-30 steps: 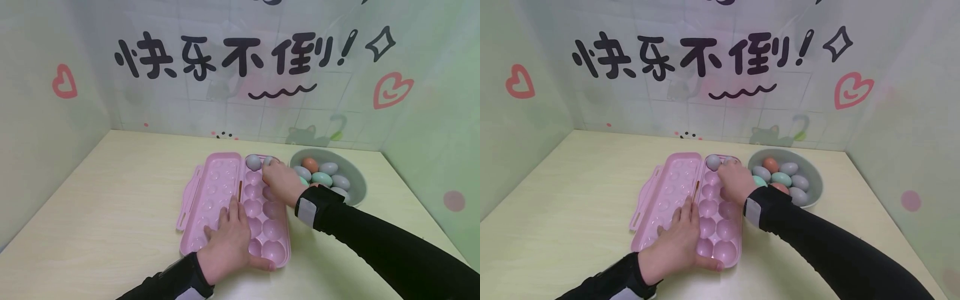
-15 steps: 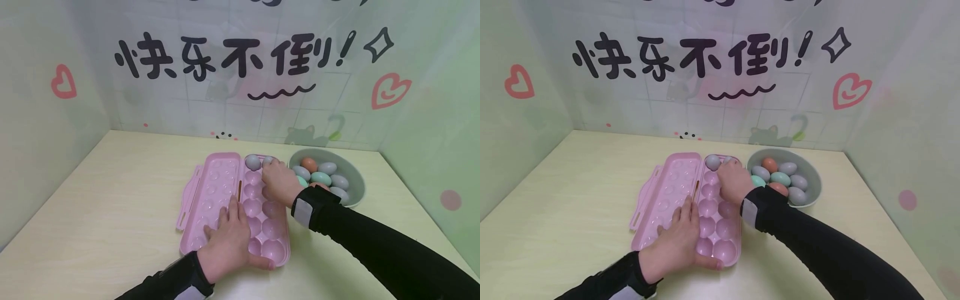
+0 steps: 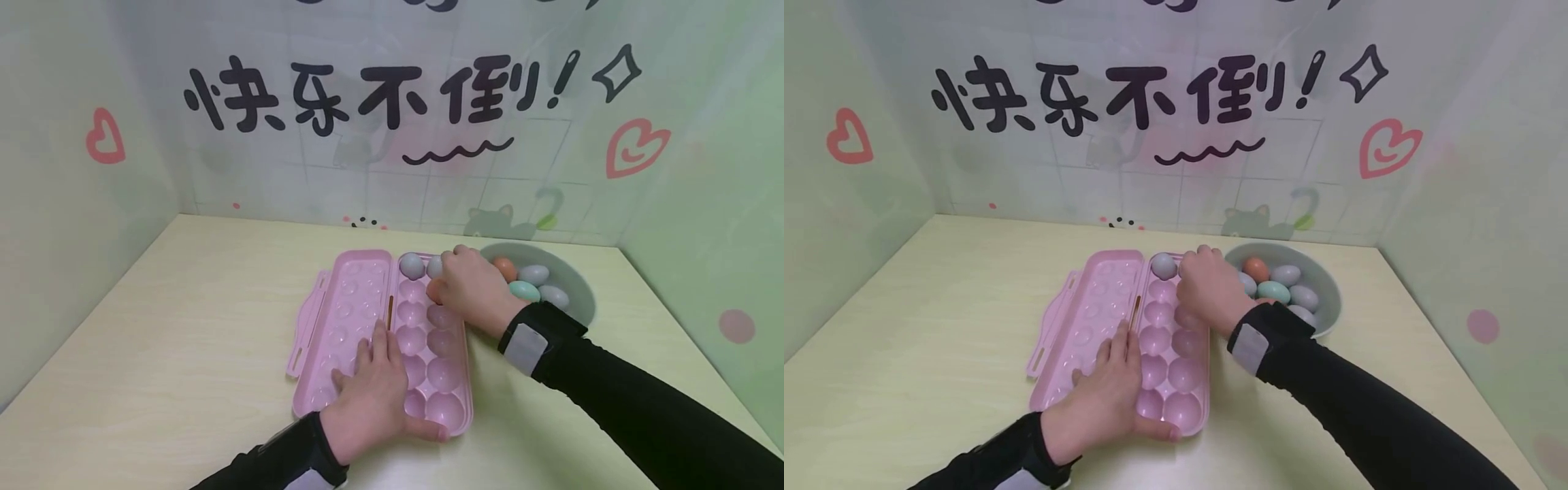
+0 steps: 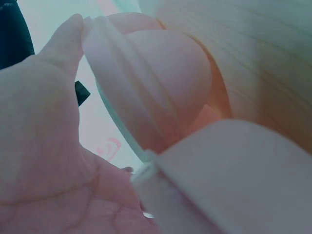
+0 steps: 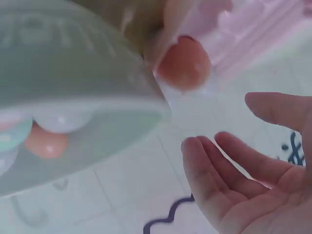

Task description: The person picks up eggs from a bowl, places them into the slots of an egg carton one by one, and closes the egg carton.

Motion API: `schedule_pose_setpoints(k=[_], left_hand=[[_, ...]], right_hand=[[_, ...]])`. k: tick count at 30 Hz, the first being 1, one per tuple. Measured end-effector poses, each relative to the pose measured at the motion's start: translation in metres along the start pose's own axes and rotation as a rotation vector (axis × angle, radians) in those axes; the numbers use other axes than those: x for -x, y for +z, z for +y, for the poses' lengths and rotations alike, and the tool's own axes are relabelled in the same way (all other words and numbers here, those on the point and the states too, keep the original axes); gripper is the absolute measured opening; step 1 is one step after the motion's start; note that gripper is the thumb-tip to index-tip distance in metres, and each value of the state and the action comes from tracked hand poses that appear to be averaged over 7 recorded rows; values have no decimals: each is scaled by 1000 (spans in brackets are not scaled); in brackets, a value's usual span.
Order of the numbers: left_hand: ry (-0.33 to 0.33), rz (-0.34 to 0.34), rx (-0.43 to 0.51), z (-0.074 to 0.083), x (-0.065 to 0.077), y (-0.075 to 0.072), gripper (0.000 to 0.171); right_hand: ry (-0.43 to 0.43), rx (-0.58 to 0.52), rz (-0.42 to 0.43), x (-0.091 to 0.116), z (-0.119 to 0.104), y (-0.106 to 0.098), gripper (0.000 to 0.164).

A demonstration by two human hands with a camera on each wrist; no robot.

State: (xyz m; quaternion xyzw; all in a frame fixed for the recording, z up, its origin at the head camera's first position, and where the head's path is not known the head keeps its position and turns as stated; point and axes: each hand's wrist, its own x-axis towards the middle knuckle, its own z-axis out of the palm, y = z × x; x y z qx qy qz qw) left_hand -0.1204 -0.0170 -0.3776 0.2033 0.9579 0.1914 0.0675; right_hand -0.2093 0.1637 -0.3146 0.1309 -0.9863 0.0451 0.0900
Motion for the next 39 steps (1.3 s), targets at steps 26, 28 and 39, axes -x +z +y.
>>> schedule_pose_setpoints(k=[26,28,39], left_hand=[[-3,-10,-1,-3,-3,7,149],[-3,-12,-2,-3,-3,7,149],[-16,-11,1,-2,-4,8,150]], right_hand=[[177,-265,-145,69,113,-54,37],[185,-257,-136,75,122,-48,35],[114,-206,11,83,145,-11,17]])
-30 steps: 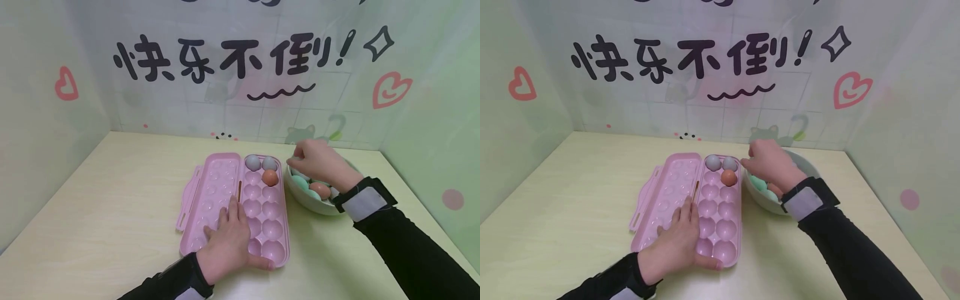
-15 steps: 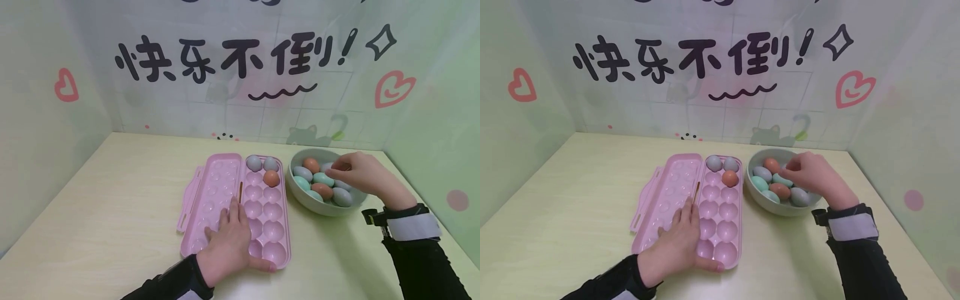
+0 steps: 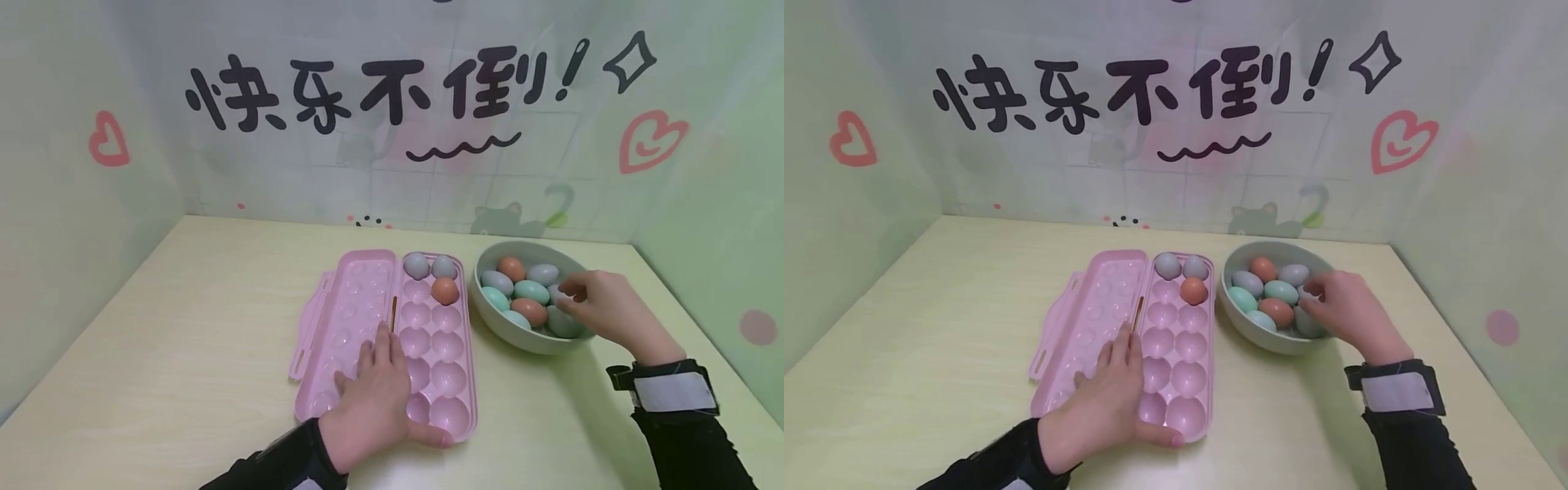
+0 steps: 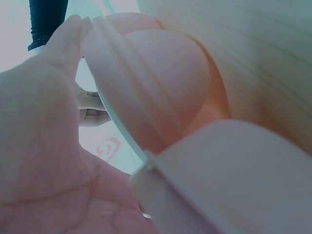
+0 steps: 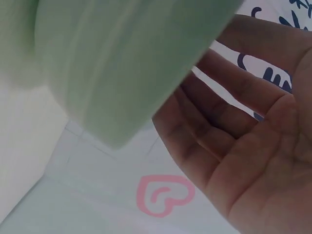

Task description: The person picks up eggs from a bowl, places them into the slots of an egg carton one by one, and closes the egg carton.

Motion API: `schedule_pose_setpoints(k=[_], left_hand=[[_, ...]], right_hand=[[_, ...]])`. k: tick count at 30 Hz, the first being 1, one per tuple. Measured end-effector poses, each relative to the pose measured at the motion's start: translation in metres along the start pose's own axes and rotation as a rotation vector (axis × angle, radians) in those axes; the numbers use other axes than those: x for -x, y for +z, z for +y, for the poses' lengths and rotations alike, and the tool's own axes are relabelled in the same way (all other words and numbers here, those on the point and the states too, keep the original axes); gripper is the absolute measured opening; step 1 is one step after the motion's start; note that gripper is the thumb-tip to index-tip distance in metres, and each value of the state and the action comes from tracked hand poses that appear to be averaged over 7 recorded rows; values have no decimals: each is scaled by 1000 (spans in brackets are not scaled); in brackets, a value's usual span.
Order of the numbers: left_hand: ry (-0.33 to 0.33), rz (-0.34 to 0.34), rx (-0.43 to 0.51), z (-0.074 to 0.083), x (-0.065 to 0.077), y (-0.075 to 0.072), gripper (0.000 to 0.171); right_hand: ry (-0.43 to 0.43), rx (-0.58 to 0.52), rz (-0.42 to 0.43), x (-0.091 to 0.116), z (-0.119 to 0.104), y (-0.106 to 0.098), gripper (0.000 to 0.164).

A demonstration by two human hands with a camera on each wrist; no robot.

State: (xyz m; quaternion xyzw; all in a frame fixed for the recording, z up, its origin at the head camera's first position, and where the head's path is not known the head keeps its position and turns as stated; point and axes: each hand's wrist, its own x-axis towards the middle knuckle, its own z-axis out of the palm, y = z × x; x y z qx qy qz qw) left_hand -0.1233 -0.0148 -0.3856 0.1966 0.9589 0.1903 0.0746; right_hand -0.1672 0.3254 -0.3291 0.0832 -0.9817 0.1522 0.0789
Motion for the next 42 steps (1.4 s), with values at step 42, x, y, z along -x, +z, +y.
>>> schedule_pose_setpoints(k=[42], left_hand=[[-11,25,8,0,-2,11,149]], right_hand=[[-3,-57,3,-11,-41,48,27]])
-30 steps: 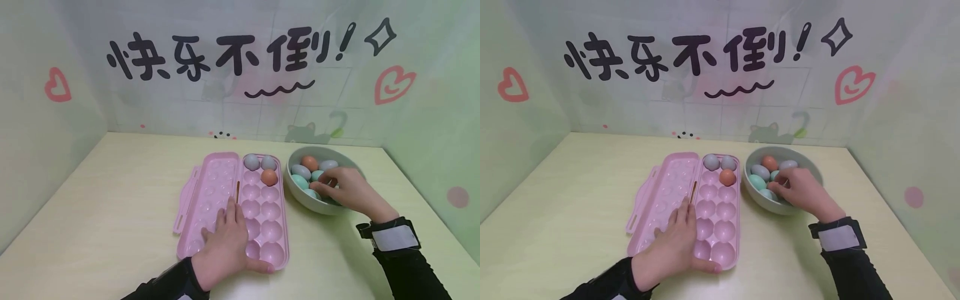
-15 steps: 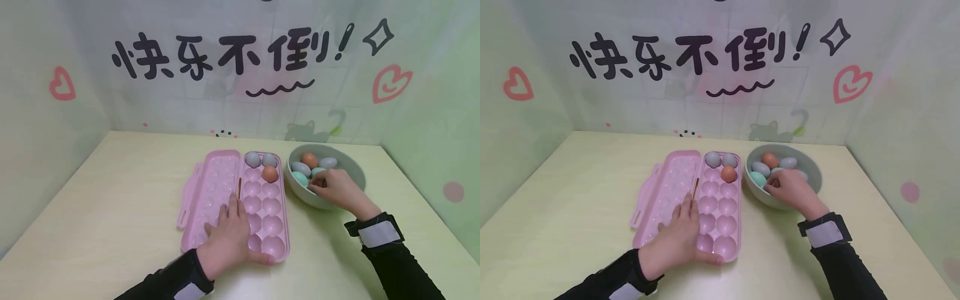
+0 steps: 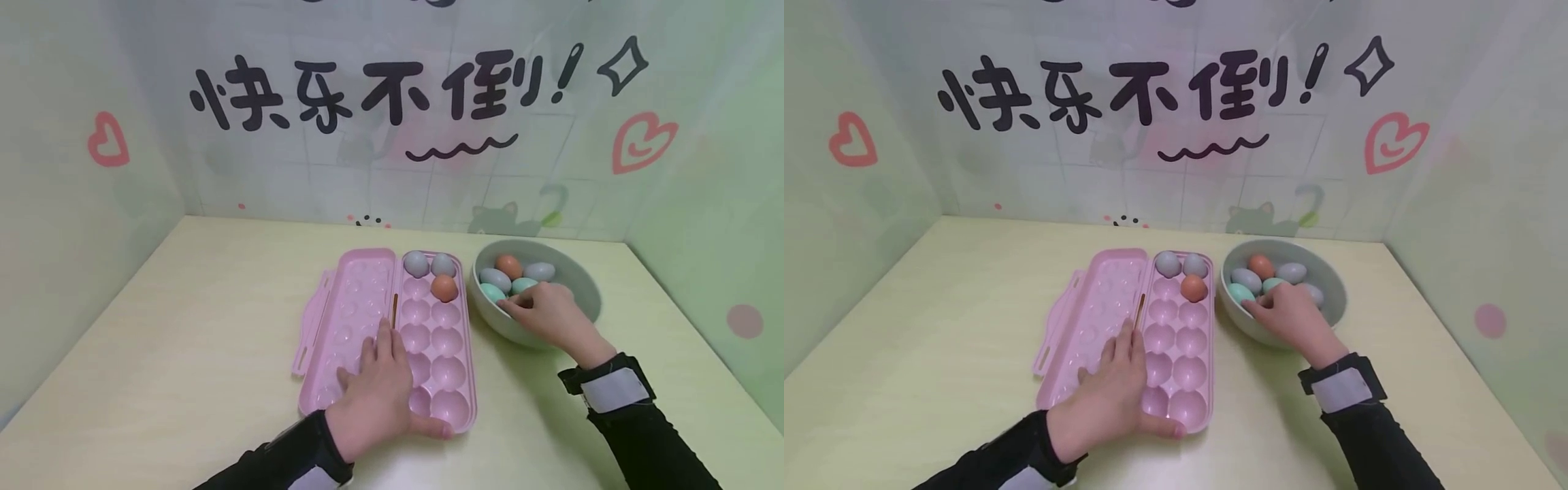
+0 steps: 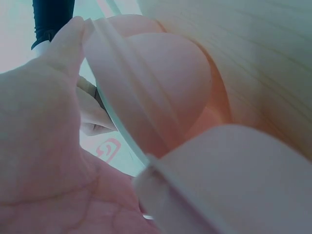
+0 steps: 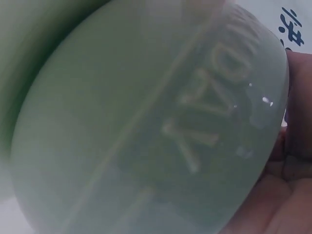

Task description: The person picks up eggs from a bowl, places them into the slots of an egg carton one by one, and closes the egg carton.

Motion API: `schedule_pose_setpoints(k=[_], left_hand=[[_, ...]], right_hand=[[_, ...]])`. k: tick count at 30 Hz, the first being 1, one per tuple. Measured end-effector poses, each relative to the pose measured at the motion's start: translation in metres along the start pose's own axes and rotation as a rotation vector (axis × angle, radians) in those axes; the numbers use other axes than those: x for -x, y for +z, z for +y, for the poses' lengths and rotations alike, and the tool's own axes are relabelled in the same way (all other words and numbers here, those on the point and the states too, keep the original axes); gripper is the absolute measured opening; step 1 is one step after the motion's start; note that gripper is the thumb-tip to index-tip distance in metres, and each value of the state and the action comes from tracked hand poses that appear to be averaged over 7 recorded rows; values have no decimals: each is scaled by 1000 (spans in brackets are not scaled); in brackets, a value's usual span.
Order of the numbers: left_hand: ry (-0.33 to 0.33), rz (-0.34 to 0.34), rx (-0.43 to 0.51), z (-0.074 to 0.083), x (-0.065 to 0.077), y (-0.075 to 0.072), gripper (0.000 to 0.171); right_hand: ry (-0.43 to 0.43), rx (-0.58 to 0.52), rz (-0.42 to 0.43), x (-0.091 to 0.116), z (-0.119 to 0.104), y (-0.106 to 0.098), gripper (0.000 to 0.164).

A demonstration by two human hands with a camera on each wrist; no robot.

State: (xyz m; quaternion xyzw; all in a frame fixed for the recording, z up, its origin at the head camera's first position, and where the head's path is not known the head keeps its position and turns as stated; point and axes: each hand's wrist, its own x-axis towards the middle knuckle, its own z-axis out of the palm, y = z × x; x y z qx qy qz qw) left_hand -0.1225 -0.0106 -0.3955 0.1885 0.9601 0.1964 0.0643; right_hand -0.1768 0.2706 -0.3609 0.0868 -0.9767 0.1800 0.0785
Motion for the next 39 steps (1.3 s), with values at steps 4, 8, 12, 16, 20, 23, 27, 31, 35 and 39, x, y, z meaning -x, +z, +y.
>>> schedule_pose_setpoints(k=[4,8,12,16,20,23,27,31,35,39], left_hand=[[3,0,-4,0,0,-1,149],[3,-9,-10,0,2,-1,149],[8,-3,-10,0,4,0,149],[9,-2,-9,0,5,1,149],[15,-3,-1,2,5,0,149],[19,0,2,2,5,-1,149],[16,-2,6,3,5,-2,149],[8,-6,4,2,5,-3,148],[7,-7,3,2,4,-4,148],[-3,-15,9,1,3,-4,148]], right_hand=[[76,-41,-76,-4,0,-5,30],[115,-82,-163,-9,-2,-9,39],[110,-133,-216,-11,-5,-12,42],[128,-168,-241,-12,-8,-15,38],[132,-132,-225,-13,-9,-16,42],[104,-97,-203,-13,-9,-16,47],[95,-85,-198,-16,-7,-14,48],[119,-87,-205,-18,-8,-13,48],[129,-81,-205,-20,-9,-13,47],[135,-77,-211,-22,-10,-13,47]])
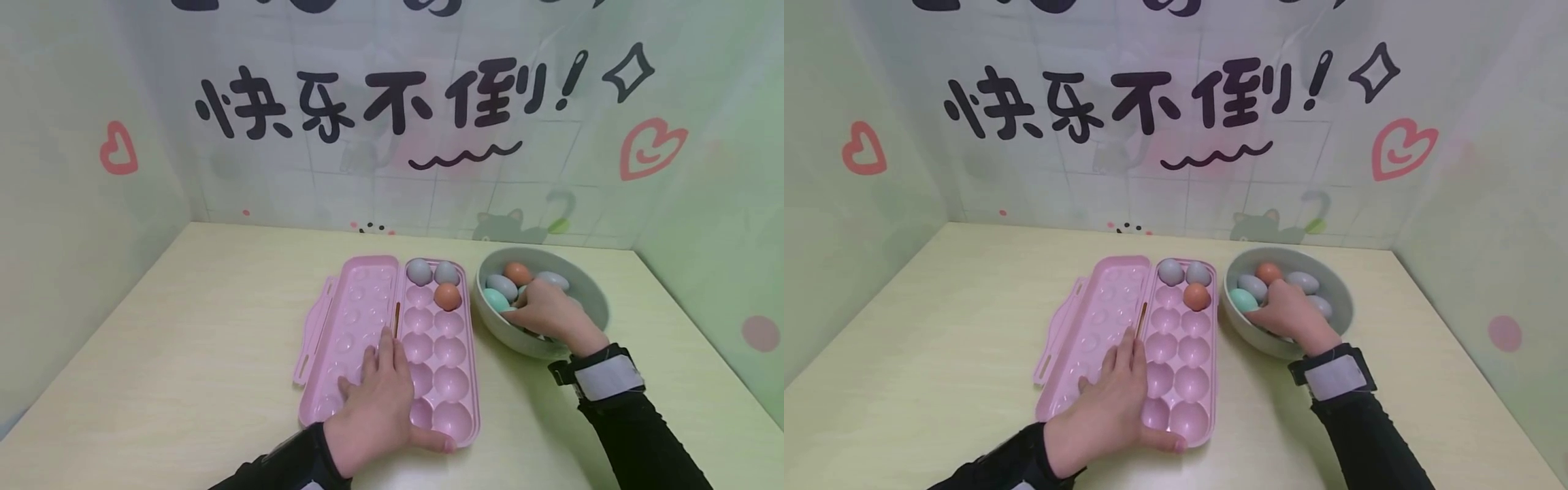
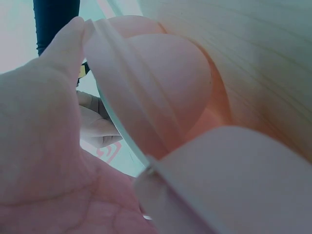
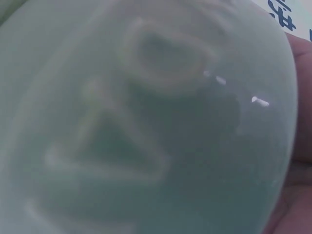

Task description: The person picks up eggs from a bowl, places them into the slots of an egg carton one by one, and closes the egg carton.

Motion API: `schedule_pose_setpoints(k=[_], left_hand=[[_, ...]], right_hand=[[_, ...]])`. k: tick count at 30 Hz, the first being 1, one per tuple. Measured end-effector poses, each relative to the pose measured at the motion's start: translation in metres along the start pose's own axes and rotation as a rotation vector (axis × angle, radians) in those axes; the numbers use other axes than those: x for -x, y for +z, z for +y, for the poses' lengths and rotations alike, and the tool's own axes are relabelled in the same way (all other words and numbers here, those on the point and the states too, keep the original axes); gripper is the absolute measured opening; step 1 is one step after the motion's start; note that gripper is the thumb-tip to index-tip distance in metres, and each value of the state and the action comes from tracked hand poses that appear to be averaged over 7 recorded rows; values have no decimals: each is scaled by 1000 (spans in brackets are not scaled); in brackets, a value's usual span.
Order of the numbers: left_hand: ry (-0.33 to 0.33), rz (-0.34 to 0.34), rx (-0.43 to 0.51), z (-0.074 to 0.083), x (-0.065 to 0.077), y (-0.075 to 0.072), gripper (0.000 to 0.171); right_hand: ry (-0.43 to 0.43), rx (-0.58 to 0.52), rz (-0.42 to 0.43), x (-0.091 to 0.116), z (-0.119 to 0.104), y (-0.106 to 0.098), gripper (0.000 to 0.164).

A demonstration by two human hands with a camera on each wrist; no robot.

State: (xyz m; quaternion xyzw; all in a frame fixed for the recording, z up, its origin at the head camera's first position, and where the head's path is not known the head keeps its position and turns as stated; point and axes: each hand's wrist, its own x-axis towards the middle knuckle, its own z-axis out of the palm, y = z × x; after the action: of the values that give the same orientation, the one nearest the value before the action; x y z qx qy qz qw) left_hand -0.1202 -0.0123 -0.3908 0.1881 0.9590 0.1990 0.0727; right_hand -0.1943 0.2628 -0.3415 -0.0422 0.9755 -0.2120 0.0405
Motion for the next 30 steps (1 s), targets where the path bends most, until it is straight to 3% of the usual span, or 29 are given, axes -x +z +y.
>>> schedule_pose_setpoints(k=[30], left_hand=[[-17,-7,14,-1,-1,3,149]], right_hand=[[5,30,9,0,1,3,47]])
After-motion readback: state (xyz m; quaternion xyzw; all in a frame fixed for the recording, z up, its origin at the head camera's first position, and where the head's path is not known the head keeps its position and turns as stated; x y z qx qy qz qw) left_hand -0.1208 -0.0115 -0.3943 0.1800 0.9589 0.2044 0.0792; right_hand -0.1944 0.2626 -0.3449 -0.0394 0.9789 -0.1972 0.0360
